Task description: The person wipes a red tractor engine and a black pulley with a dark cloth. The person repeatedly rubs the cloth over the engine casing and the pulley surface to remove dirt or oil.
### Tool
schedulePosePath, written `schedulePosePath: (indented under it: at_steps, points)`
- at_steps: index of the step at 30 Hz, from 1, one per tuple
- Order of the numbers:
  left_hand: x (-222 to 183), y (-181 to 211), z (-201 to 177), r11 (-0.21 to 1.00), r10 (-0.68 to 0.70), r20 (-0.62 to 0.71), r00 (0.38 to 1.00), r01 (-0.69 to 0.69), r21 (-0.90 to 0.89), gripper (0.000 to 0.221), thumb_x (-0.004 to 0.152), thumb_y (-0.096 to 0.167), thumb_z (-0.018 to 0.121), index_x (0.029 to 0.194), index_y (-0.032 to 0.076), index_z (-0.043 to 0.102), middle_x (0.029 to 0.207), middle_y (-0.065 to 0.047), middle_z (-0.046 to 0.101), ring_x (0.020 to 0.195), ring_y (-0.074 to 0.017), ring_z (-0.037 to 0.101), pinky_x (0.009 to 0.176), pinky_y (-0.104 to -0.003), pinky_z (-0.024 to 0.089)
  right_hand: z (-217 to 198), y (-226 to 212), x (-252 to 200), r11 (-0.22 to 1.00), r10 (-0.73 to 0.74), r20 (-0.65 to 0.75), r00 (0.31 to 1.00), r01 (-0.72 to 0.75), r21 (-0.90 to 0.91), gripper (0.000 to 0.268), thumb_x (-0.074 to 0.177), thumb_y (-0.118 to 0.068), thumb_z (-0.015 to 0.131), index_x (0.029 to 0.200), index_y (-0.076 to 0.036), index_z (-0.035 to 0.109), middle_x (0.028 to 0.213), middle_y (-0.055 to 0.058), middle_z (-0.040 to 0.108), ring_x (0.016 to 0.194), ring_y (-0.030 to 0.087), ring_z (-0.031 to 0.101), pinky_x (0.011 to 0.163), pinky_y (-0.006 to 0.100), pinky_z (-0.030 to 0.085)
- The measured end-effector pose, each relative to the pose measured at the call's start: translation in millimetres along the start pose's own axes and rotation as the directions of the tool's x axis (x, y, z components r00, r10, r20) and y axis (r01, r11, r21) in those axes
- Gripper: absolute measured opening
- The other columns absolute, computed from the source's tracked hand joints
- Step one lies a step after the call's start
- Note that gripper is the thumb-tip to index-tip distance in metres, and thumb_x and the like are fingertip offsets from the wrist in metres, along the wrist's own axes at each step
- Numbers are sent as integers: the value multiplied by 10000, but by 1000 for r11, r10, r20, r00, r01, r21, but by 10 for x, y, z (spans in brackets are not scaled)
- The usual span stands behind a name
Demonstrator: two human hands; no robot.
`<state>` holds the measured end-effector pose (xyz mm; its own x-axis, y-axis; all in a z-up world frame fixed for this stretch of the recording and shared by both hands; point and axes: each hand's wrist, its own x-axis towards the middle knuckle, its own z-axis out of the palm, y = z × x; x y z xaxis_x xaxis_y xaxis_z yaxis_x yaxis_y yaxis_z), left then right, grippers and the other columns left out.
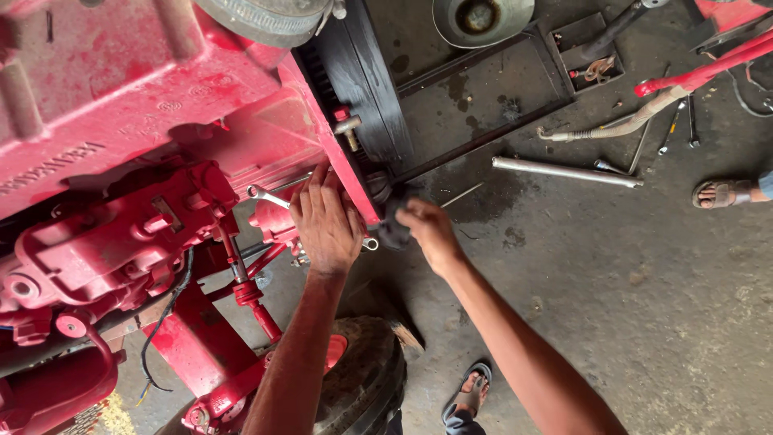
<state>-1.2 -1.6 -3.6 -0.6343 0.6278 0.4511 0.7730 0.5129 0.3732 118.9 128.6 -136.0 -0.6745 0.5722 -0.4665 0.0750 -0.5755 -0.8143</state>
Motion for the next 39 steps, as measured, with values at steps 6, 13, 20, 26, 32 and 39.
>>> schedulePosePath:
  at_steps: [6, 13, 20, 26, 32, 39]
  points:
    - [-2, 15, -24, 1000, 5, -3, 1000, -5, 2, 495, 913, 174, 537, 1371, -9, 510, 1512, -200, 504, 1335, -364, 511, 1160, -548, 317, 129, -122, 450, 959, 174, 107, 979, -193, 207, 138, 879, 5, 641, 945, -87, 722, 843, 4, 693, 691, 92, 599, 590, 249, 445]
    - [-47, 1, -69, 1000, 25, -10, 1000, -25, -7, 539, 902, 204, 543, 1393, -13, 501, 1503, -192, 501, 1323, -372, 512, 1145, -552, 313, -5, 72, 533, 910, 145, -65, 987, -107, 402, 142, 884, -12, 731, 901, -151, 708, 765, -14, 652, 542, 84, 503, 415, 223, 303]
    - [-10, -13, -21, 1000, 9, -4, 1000, -9, 0, 489, 942, 201, 516, 1391, 8, 509, 1532, -185, 503, 1327, -357, 521, 1162, -551, 319, 168, -97, 579, 892, 130, 93, 987, -157, 423, 150, 891, 14, 650, 997, -80, 701, 968, 53, 722, 789, 141, 682, 689, 304, 543]
    - [-35, -40, 0, 1000, 10, 4, 1000, -10, 6, 497, 923, 218, 531, 1371, 3, 507, 1527, -181, 501, 1322, -365, 515, 1142, -551, 319, 232, -233, 395, 831, 230, -19, 973, -186, 524, 151, 898, -71, 605, 1012, -135, 680, 981, -8, 716, 811, 106, 696, 690, 279, 570]
    - [-12, -32, -11, 1000, 24, -14, 1000, -24, -1, 509, 919, 205, 532, 1386, 3, 508, 1528, -181, 500, 1304, -360, 533, 1140, -544, 328, 186, 142, 443, 917, 105, 19, 994, -104, 384, 175, 911, 16, 617, 1015, -95, 704, 836, -28, 670, 637, 46, 546, 502, 192, 388]
    - [-34, -30, -19, 1000, 18, -3, 1000, -18, -12, 503, 917, 193, 545, 1381, 4, 504, 1525, -187, 500, 1232, -362, 551, 1143, -521, 343, 151, 186, 181, 968, -1, -15, 1000, 5, 249, 110, 930, 1, 633, 976, -63, 710, 815, -14, 663, 613, 42, 534, 526, 196, 418]
